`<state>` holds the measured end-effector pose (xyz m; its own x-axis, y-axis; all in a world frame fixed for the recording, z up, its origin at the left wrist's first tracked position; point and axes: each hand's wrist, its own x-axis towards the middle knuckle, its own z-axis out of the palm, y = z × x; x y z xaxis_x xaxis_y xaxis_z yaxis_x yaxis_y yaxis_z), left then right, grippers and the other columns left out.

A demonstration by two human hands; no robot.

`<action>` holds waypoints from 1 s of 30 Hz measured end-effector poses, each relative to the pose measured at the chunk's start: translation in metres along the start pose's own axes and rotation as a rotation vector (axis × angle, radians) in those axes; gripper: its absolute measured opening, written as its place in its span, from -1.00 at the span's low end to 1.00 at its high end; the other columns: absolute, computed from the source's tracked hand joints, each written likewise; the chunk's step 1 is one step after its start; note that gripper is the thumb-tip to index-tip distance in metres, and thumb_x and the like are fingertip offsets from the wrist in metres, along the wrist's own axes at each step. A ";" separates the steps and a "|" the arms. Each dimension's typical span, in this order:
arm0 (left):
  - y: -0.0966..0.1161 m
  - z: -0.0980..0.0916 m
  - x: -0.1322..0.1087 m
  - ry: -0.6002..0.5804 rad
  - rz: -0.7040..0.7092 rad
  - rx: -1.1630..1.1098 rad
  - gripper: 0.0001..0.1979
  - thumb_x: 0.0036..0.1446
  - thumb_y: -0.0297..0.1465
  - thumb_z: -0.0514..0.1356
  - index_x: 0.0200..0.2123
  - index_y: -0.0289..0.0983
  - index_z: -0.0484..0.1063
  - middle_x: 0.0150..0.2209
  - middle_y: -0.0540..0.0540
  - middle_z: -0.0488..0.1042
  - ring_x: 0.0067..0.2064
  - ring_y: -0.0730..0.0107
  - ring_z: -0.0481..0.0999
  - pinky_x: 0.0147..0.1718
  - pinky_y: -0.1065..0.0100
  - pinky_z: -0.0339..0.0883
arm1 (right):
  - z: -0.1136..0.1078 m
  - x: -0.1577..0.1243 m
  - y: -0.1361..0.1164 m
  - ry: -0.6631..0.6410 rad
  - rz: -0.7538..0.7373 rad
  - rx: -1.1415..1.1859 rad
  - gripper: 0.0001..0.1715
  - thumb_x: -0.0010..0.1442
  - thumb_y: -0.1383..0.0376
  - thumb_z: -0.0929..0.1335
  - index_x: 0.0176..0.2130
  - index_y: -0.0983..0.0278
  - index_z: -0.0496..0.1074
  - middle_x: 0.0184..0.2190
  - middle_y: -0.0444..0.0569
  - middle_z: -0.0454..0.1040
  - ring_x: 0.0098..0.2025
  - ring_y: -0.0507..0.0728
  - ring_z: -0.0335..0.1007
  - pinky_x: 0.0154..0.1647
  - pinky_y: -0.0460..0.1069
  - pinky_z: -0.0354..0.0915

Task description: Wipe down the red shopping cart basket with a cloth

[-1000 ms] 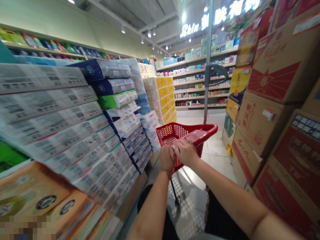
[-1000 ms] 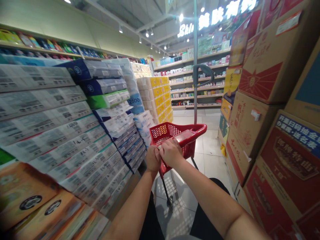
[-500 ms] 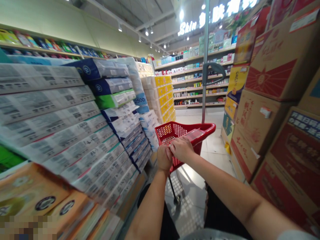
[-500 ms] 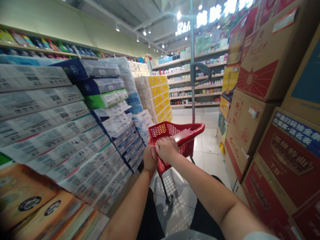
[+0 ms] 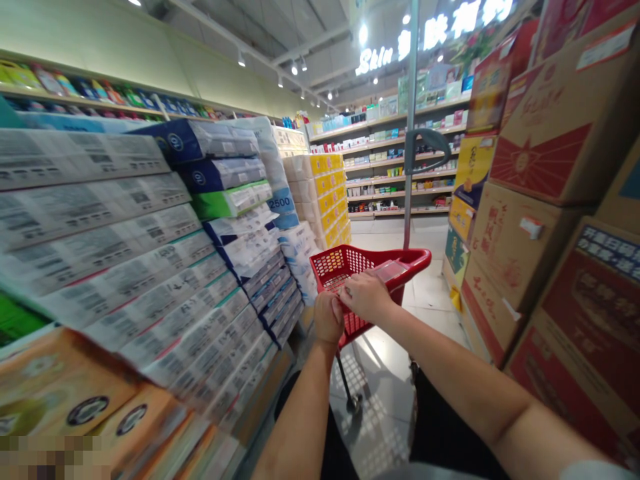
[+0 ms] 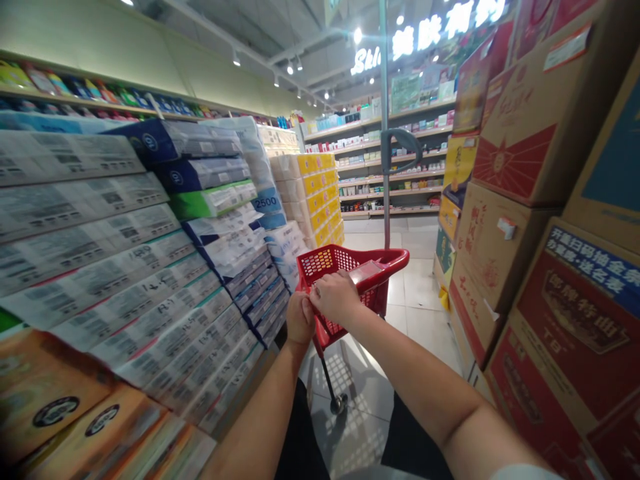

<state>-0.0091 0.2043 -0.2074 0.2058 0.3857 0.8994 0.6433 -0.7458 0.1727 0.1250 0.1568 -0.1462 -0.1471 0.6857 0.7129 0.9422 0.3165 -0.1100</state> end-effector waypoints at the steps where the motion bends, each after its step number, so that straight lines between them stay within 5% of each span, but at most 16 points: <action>1: 0.000 0.000 0.000 0.001 0.000 0.002 -0.71 0.29 -0.43 -0.16 -0.42 -0.21 0.25 -0.43 -0.08 0.34 -0.34 0.31 0.32 -0.30 0.29 0.25 | -0.001 0.006 0.000 -0.032 0.008 -0.025 -0.71 0.22 0.25 0.27 -0.47 0.26 0.46 -0.44 -0.02 0.50 -0.32 0.11 0.36 -0.05 0.06 0.16; 6: 0.000 -0.002 -0.001 -0.006 0.001 -0.015 -0.72 0.29 -0.43 -0.17 -0.41 -0.21 0.23 -0.43 -0.07 0.33 -0.33 0.31 0.32 -0.28 0.29 0.25 | 0.016 -0.010 -0.001 0.103 -0.012 0.020 -0.73 0.26 0.30 0.23 -0.37 0.26 0.47 -0.38 -0.02 0.51 -0.25 0.13 0.37 -0.05 0.06 0.17; 10: -0.001 -0.005 -0.001 0.011 0.002 -0.020 -0.73 0.28 -0.43 -0.15 -0.43 -0.21 0.23 -0.44 -0.06 0.31 -0.35 0.31 0.32 -0.28 0.28 0.25 | 0.032 -0.042 0.001 0.318 -0.118 0.136 -0.71 0.26 0.34 0.23 -0.04 0.28 0.40 -0.08 0.05 0.49 0.04 0.17 0.31 0.14 0.14 0.13; 17: -0.003 -0.007 -0.004 0.012 -0.046 -0.054 -0.72 0.28 -0.43 -0.16 -0.43 -0.23 0.24 -0.43 -0.08 0.33 -0.33 0.33 0.34 -0.27 0.29 0.27 | 0.043 -0.060 0.002 0.409 -0.185 0.109 -0.58 0.26 0.35 0.26 0.11 0.24 0.31 0.07 0.05 0.41 0.23 0.21 0.16 0.25 0.20 0.07; 21: -0.006 -0.007 -0.001 -0.002 -0.057 -0.097 -0.72 0.30 -0.40 -0.15 -0.33 -0.26 0.32 -0.38 -0.10 0.38 -0.27 0.32 0.39 -0.21 0.27 0.31 | 0.030 -0.051 0.002 0.315 -0.156 0.151 -0.57 0.25 0.36 0.27 0.11 0.22 0.33 0.06 0.03 0.43 0.19 0.21 0.23 0.20 0.16 0.14; 24: -0.001 -0.014 0.006 -0.029 -0.073 -0.127 -0.68 0.31 -0.34 -0.11 0.01 -0.31 0.28 -0.12 -0.20 0.42 -0.08 0.28 0.42 -0.08 0.22 0.33 | 0.019 -0.040 0.004 0.186 -0.089 0.244 -0.51 0.23 0.34 0.29 0.16 0.22 0.28 0.03 0.05 0.46 0.10 0.20 0.34 0.14 0.16 0.22; 27: 0.014 -0.024 0.013 -0.182 0.048 -0.018 -0.52 0.29 -0.27 -0.03 0.24 -0.26 0.11 0.22 -0.27 0.21 0.20 0.15 0.25 0.09 0.12 0.23 | 0.011 -0.028 0.010 0.092 0.019 0.392 -0.33 0.13 0.36 0.35 0.21 0.26 0.18 0.02 0.08 0.46 0.04 0.22 0.39 0.11 0.18 0.28; 30: 0.028 -0.030 0.015 -0.310 0.184 0.119 -0.52 0.30 -0.29 -0.05 0.27 -0.18 0.09 0.26 -0.20 0.19 0.23 0.12 0.23 0.09 0.10 0.20 | -0.003 -0.015 0.027 -0.043 0.014 0.594 -0.23 0.03 0.37 0.40 0.21 0.25 0.19 0.06 0.05 0.44 0.03 0.17 0.40 0.05 0.09 0.35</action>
<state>-0.0107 0.1729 -0.1774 0.5273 0.4106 0.7438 0.6525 -0.7564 -0.0450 0.1538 0.1531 -0.1573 -0.1595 0.7142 0.6815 0.6162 0.6114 -0.4966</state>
